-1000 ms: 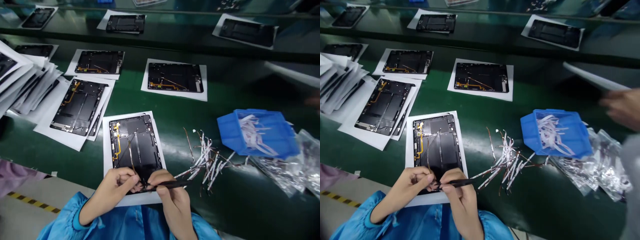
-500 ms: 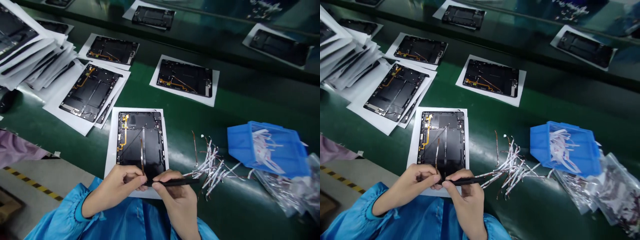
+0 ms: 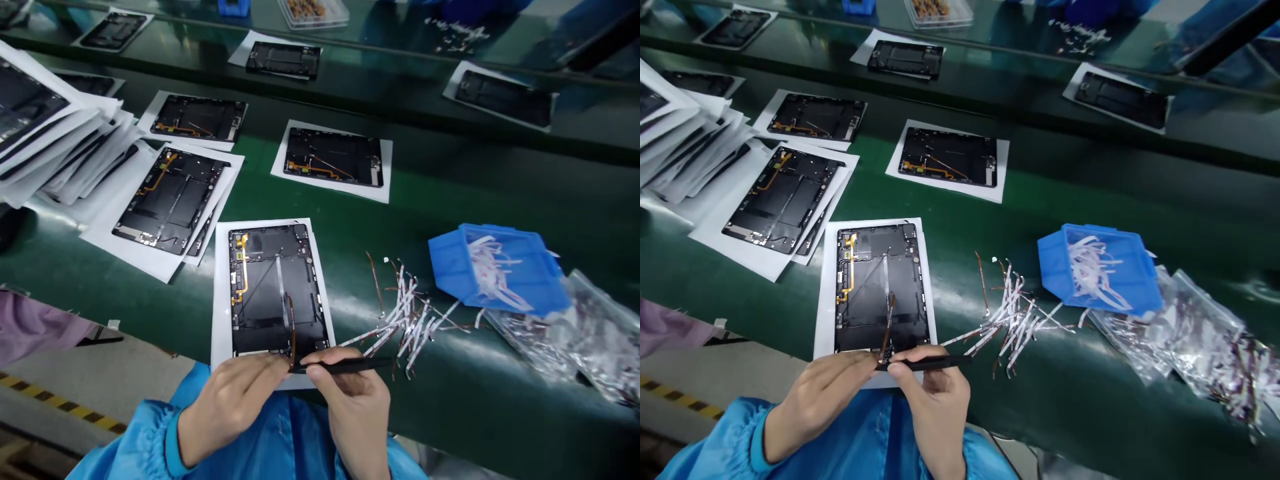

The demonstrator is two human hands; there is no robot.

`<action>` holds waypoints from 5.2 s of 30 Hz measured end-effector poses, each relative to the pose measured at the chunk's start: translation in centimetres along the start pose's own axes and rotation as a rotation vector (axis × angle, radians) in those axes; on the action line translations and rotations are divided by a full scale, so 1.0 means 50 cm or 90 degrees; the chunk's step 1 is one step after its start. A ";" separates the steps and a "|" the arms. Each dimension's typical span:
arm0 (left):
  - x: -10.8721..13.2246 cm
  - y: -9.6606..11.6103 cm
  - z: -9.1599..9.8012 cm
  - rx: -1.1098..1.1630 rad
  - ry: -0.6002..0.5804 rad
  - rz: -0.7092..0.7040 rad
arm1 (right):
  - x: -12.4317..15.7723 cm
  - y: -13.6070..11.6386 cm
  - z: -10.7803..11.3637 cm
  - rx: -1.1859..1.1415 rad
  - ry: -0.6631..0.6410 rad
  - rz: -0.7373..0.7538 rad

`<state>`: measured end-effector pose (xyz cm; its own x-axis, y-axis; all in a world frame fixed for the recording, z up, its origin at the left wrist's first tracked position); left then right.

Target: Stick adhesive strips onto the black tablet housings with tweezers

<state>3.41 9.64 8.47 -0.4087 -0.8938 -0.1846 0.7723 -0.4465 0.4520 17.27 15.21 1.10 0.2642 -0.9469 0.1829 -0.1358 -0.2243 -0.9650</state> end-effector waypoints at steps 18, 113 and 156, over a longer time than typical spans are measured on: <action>-0.044 -0.246 -0.027 -0.007 -0.116 0.199 | -0.030 0.035 -0.057 0.096 0.199 0.013; 0.139 -0.197 -0.048 0.195 -0.260 0.160 | -0.071 0.045 -0.255 0.685 -0.272 0.035; 0.074 -0.222 0.004 0.445 -0.032 0.236 | -0.035 -0.026 -0.230 0.368 -0.270 0.195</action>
<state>-6.76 11.32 2.93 -0.2195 -0.9685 0.1177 0.3854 0.0248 0.9224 6.00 14.51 4.18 0.6534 -0.7526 -0.0820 0.2270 0.2981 -0.9272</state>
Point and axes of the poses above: each hand's wrist, its own x-axis away from the middle knuckle, its own z-axis out of the back of the hand, y = z × x, the point moved 10 cm from there along -x, towards the middle knuckle, and after that the axes turned 14 degrees about -y, right-handed, at the moved point
